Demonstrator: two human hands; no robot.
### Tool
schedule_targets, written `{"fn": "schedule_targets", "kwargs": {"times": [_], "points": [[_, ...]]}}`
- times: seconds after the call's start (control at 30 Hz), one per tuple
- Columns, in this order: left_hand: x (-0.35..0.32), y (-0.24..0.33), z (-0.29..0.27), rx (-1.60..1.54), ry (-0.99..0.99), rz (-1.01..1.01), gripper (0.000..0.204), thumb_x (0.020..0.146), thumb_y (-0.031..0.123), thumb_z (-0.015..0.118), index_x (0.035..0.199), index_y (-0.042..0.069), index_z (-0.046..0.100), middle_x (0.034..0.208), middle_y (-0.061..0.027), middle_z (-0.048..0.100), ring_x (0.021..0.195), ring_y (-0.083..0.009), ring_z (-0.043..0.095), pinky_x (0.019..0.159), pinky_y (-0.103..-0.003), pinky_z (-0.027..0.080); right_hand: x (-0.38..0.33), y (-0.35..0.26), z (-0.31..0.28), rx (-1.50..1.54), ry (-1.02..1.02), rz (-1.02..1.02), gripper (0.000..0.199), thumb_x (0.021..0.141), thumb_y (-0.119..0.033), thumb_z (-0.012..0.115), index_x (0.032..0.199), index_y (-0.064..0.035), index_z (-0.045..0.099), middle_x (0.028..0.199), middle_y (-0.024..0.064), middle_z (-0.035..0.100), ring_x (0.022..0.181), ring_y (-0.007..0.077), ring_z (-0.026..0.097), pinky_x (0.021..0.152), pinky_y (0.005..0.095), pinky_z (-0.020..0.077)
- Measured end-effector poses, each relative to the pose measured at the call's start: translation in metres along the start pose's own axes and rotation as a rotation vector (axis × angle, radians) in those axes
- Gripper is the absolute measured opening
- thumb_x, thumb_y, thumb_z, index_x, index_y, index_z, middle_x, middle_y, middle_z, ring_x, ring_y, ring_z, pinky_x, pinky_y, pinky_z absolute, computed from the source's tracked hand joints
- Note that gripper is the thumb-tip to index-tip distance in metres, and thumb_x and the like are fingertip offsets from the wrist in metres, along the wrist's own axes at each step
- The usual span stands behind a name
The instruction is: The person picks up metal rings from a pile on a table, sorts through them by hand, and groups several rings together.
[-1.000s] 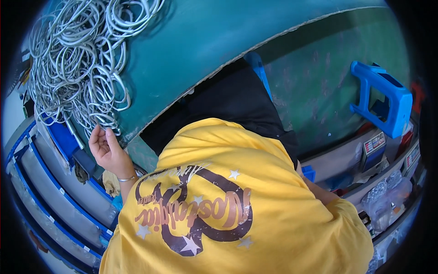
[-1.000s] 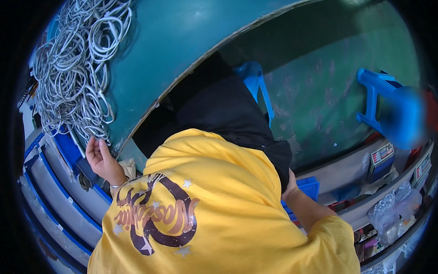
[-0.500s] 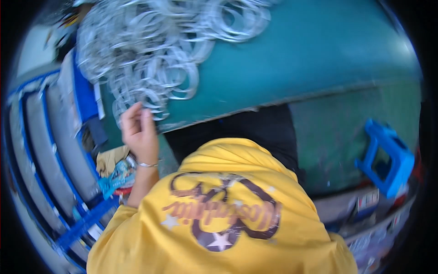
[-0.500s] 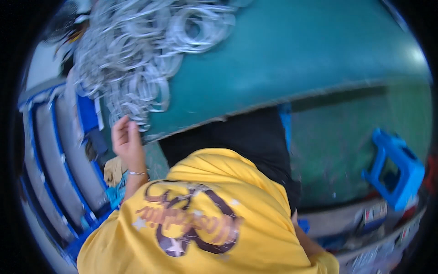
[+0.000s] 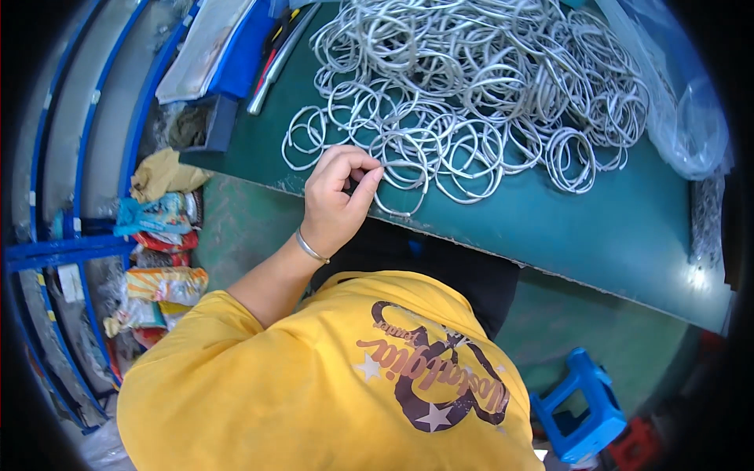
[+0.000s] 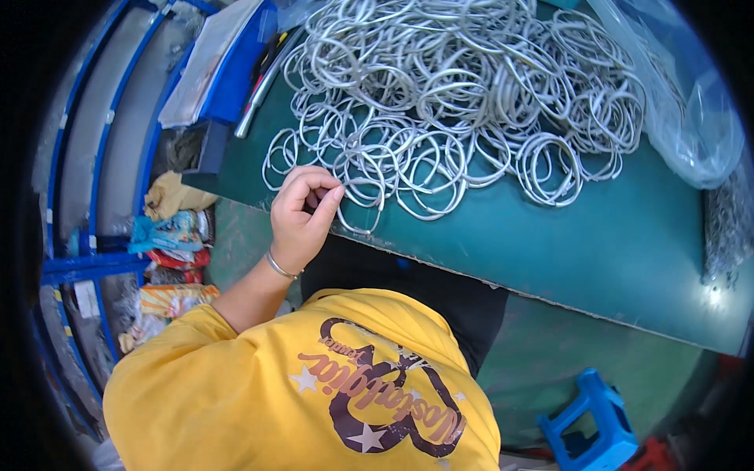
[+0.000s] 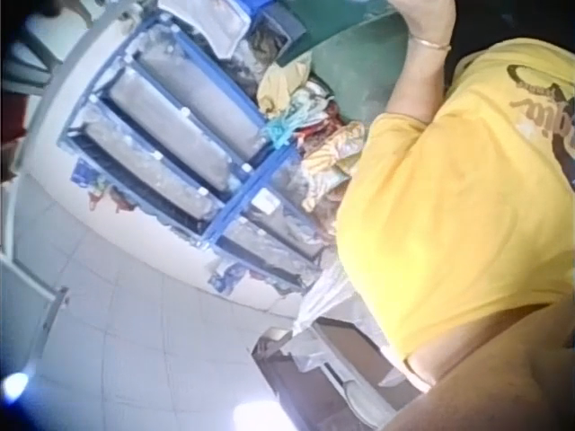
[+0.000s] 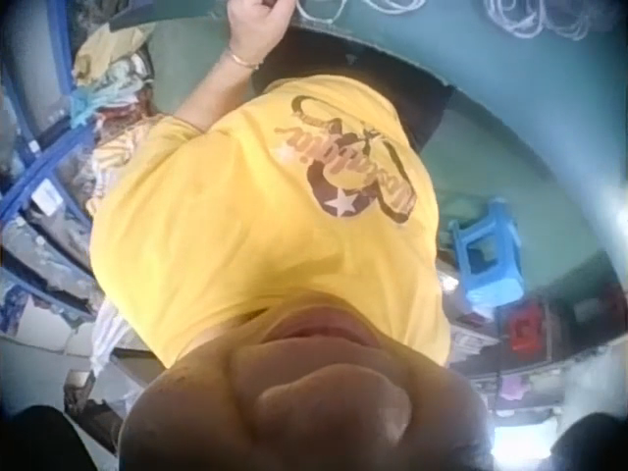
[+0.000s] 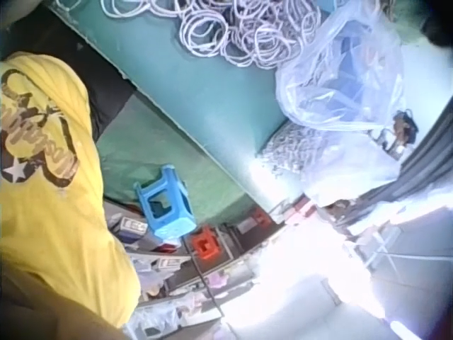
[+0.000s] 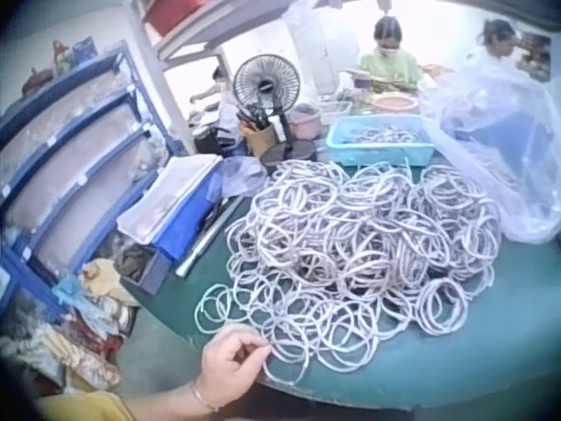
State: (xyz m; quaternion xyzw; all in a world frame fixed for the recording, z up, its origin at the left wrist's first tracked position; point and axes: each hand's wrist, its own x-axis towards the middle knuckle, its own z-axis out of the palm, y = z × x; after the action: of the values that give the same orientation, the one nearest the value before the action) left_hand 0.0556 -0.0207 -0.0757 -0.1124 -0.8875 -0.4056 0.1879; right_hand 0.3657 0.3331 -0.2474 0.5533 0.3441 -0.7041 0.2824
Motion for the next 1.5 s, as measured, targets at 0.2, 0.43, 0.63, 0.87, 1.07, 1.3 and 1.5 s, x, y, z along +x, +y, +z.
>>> {"fn": "schedule_targets", "kwargs": {"times": [0.2,0.43,0.63,0.87,1.07,1.3,1.5], "points": [[0.002,0.002,-0.004,0.071,-0.042,0.062,0.019,0.072,0.003,0.073,0.087,0.002,0.062,0.084,-0.0057,0.057,0.068,-0.0156,0.053,0.058,-0.024,0.043,-0.064,-0.068,0.033,-1.052,0.243,-0.202,0.020,0.093,-0.017,0.051,0.100,-0.0023,0.063,0.094,0.0078,0.064,0.079,0.0167,0.062,0.072,0.0304,0.0506],[-0.006,0.002,0.000,-0.100,0.005,0.141,0.014,0.073,-0.004,0.069,0.082,0.000,0.059,0.081,-0.0097,0.059,0.066,-0.0202,0.056,0.057,-0.026,0.045,-0.137,-0.180,0.210,-1.127,-0.332,-1.584,0.010,0.080,0.002,0.062,0.090,0.0036,0.064,0.078,0.0092,0.062,0.065,0.0128,0.056,0.054,0.0252,0.0432],[-0.007,0.021,-0.012,-0.209,0.061,0.372,0.018,0.072,-0.002,0.072,0.084,0.003,0.060,0.081,-0.0096,0.059,0.072,-0.0229,0.059,0.064,-0.029,0.048,-0.128,-0.181,0.339,-1.103,-0.647,-1.940,0.021,0.074,-0.004,0.074,0.093,-0.0001,0.066,0.074,0.0091,0.060,0.062,0.0187,0.057,0.051,0.0251,0.0428],[-0.018,0.010,-0.021,-0.512,-0.123,-0.073,0.024,0.072,0.004,0.077,0.092,0.001,0.065,0.086,-0.0049,0.061,0.067,-0.0101,0.052,0.060,-0.021,0.042,-0.119,-0.180,0.326,-0.811,-0.600,-1.512,0.009,0.084,0.000,0.063,0.092,0.0036,0.066,0.076,0.0068,0.062,0.061,0.0106,0.055,0.053,0.0200,0.0416],[-0.013,0.010,-0.012,-0.622,-0.112,0.037,0.014,0.075,-0.005,0.070,0.087,0.000,0.066,0.087,-0.0084,0.061,0.073,-0.0137,0.057,0.062,-0.022,0.045,-0.103,-0.175,0.313,-0.671,-0.694,-1.382,0.010,0.088,-0.001,0.059,0.096,0.0041,0.064,0.091,0.0107,0.062,0.069,0.0105,0.060,0.058,0.0183,0.0464],[-0.011,0.016,-0.012,-0.587,-0.019,0.100,0.014,0.072,-0.002,0.072,0.085,0.002,0.068,0.084,-0.0073,0.062,0.077,-0.0170,0.058,0.065,-0.025,0.047,-0.100,-0.176,0.312,-0.768,-0.691,-1.639,0.014,0.083,0.004,0.062,0.096,0.0046,0.064,0.100,0.0164,0.060,0.082,0.0200,0.065,0.072,0.0262,0.0524],[-0.021,0.011,-0.009,-0.831,-0.104,-0.145,0.020,0.078,-0.013,0.062,0.095,-0.003,0.060,0.102,-0.0117,0.054,0.086,-0.0174,0.062,0.079,-0.027,0.052,-0.102,-0.173,0.316,-0.756,-0.589,-1.864,0.021,0.076,0.011,0.065,0.096,0.0046,0.064,0.111,0.0198,0.056,0.095,0.0282,0.065,0.080,0.0308,0.0531]]}}
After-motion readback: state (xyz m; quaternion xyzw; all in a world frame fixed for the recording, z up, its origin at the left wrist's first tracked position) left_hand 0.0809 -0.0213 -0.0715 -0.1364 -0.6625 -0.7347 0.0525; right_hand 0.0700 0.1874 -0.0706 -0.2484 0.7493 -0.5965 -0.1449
